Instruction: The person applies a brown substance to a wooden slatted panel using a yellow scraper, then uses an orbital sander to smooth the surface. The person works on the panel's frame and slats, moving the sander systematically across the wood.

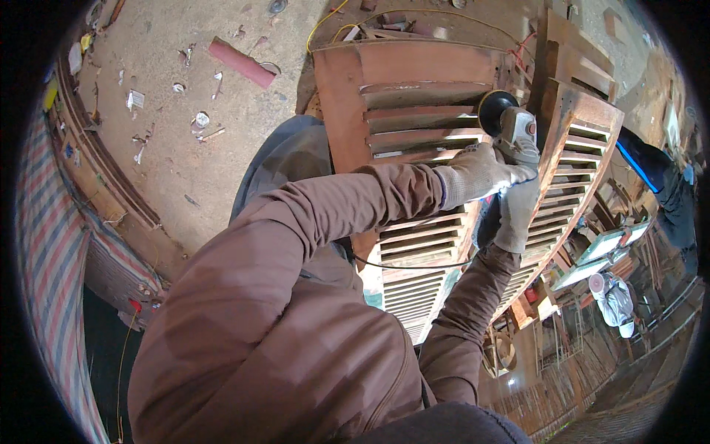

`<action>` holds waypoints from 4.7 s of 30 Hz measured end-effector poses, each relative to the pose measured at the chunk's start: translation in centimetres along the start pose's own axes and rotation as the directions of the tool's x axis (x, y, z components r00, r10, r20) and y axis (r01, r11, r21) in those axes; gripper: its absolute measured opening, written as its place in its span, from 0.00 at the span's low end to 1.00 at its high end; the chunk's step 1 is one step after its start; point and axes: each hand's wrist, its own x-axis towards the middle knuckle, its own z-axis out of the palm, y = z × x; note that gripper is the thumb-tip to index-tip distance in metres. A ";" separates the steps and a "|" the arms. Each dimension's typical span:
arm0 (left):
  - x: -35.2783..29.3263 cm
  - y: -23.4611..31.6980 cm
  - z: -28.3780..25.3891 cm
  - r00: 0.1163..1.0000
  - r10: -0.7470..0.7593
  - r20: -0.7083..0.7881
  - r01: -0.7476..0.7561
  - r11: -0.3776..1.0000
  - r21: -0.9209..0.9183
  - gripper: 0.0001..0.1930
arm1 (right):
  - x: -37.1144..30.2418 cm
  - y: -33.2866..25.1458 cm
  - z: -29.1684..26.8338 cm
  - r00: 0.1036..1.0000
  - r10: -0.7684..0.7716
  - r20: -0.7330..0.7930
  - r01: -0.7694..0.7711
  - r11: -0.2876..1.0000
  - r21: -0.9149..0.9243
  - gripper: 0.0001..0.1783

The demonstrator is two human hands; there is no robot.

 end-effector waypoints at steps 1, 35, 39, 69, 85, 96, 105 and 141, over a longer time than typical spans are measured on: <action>1.0 -1.4 0.4 0.996 0.089 0.030 -0.092 0.990 0.110 0.23 | -0.1 1.7 -0.1 0.999 -0.017 -0.031 0.016 0.999 -0.029 0.18; -6.0 1.7 -3.7 0.996 0.091 -0.022 -0.084 0.771 -0.631 0.26 | -2.7 -4.3 4.3 0.993 0.040 0.109 -0.044 0.998 0.036 0.20; -6.6 2.8 -3.8 0.998 0.056 -0.012 -0.056 0.892 -0.449 0.28 | -1.1 -3.4 1.7 0.966 0.142 0.215 -0.139 0.990 -0.028 0.34; -14.2 5.0 -11.3 0.923 0.022 -0.383 -0.137 0.952 -0.275 0.23 | -3.9 -12.0 10.2 0.963 -0.086 0.254 0.168 0.931 -0.323 0.30; -0.5 11.6 -8.0 0.969 -0.233 0.077 0.228 0.971 0.074 0.37 | 5.0 -2.2 4.3 1.000 0.022 -0.016 -0.024 0.986 -0.164 0.21; -14.1 9.6 -17.9 0.977 -0.132 -0.169 0.061 0.926 -0.372 0.23 | -2.4 -16.0 14.0 0.985 0.015 0.170 0.057 0.908 -0.414 0.32; -9.9 8.4 -15.5 0.999 0.035 -0.014 -0.037 0.968 -0.247 0.21 | -0.1 -11.0 11.6 0.986 0.081 0.148 -0.039 0.963 -0.267 0.35; -48.5 -21.9 6.2 0.479 -0.778 0.407 0.454 0.616 0.644 0.24 | -65.3 9.1 16.6 0.487 0.718 -0.497 -0.643 0.680 0.352 0.44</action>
